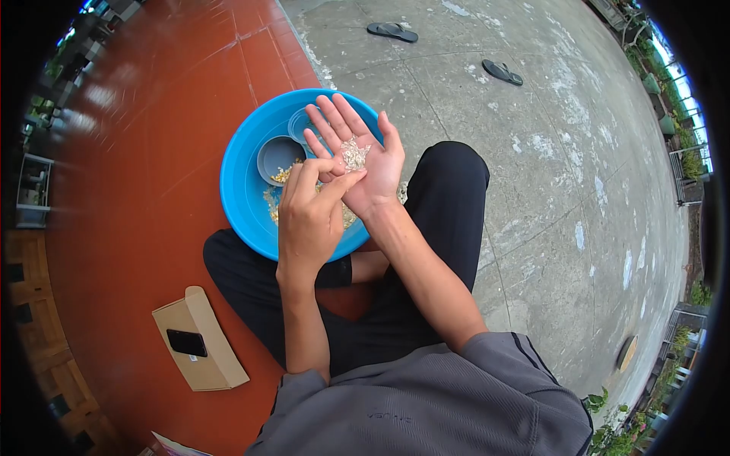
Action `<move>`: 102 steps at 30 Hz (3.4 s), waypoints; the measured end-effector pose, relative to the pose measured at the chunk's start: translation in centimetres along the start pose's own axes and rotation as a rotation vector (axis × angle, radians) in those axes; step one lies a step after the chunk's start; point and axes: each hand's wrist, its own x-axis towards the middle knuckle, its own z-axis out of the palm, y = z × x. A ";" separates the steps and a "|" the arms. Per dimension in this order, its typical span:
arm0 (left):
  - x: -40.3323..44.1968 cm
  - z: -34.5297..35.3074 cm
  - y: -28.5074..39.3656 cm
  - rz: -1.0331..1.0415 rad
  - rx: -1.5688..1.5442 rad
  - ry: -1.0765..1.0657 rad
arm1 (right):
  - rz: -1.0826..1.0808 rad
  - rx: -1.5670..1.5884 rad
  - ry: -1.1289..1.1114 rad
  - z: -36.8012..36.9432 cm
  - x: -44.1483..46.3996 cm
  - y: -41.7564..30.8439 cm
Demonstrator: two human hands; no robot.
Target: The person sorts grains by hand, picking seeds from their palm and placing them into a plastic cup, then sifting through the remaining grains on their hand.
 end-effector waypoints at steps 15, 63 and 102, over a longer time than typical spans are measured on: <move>-0.3 -0.1 -0.8 -0.062 0.006 0.056 | -0.016 -0.013 0.025 0.3 0.0 0.1; -0.5 -1.7 -0.3 -0.334 0.076 -0.057 | 0.099 -0.151 0.054 -0.3 -0.4 2.8; -0.6 -2.4 -0.8 -0.250 0.005 -0.026 | 0.096 -0.043 0.047 -0.3 -0.4 2.1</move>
